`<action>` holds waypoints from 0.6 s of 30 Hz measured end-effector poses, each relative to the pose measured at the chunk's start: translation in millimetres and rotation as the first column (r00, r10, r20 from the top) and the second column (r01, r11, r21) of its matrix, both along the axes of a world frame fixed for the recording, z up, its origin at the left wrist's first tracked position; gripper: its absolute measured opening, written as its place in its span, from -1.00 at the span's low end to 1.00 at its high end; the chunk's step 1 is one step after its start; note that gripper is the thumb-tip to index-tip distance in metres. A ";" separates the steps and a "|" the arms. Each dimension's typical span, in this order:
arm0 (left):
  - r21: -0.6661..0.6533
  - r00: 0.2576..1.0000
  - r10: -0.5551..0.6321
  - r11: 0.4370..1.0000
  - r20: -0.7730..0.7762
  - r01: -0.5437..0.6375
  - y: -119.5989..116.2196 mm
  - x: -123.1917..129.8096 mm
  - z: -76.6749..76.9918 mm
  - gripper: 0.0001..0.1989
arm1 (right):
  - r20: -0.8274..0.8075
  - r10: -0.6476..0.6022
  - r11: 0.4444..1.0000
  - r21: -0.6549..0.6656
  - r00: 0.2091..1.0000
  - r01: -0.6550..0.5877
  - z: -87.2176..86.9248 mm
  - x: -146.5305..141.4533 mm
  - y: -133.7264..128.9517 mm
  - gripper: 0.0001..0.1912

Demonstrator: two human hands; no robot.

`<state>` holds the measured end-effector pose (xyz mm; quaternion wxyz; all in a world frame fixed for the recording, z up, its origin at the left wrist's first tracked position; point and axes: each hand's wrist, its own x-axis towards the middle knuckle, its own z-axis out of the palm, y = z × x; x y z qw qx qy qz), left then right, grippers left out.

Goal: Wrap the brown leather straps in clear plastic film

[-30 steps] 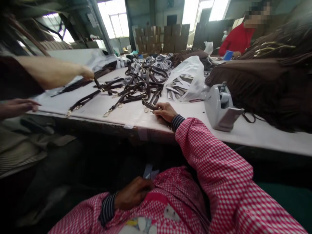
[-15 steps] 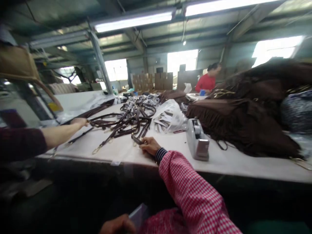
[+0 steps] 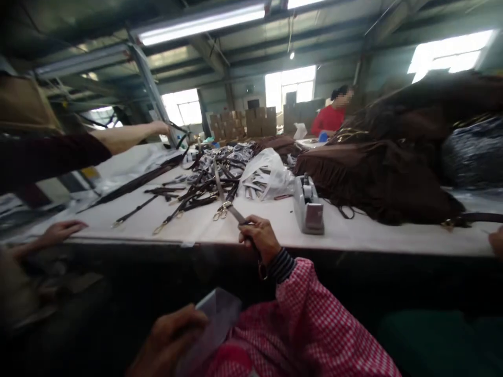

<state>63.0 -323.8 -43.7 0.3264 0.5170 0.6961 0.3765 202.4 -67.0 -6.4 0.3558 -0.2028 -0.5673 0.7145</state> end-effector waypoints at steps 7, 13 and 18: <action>-0.142 0.993 0.105 0.984 -0.050 -0.112 -27.8 -23.3 12.2 -0.77 | -0.074 0.033 0.972 -0.228 0.997 -0.049 -23.1 21.8 -29.2 -0.69; -0.181 0.975 0.161 0.965 -0.151 -0.188 -53.9 -51.8 13.4 -0.67 | -0.163 0.162 0.910 -0.358 0.973 -0.211 -36.4 11.6 -56.2 -0.74; -0.053 0.955 0.227 0.969 -0.193 -0.241 -95.4 -80.6 19.4 -0.81 | -0.274 0.223 0.848 -0.419 0.936 -0.325 -50.1 4.4 -65.6 -0.80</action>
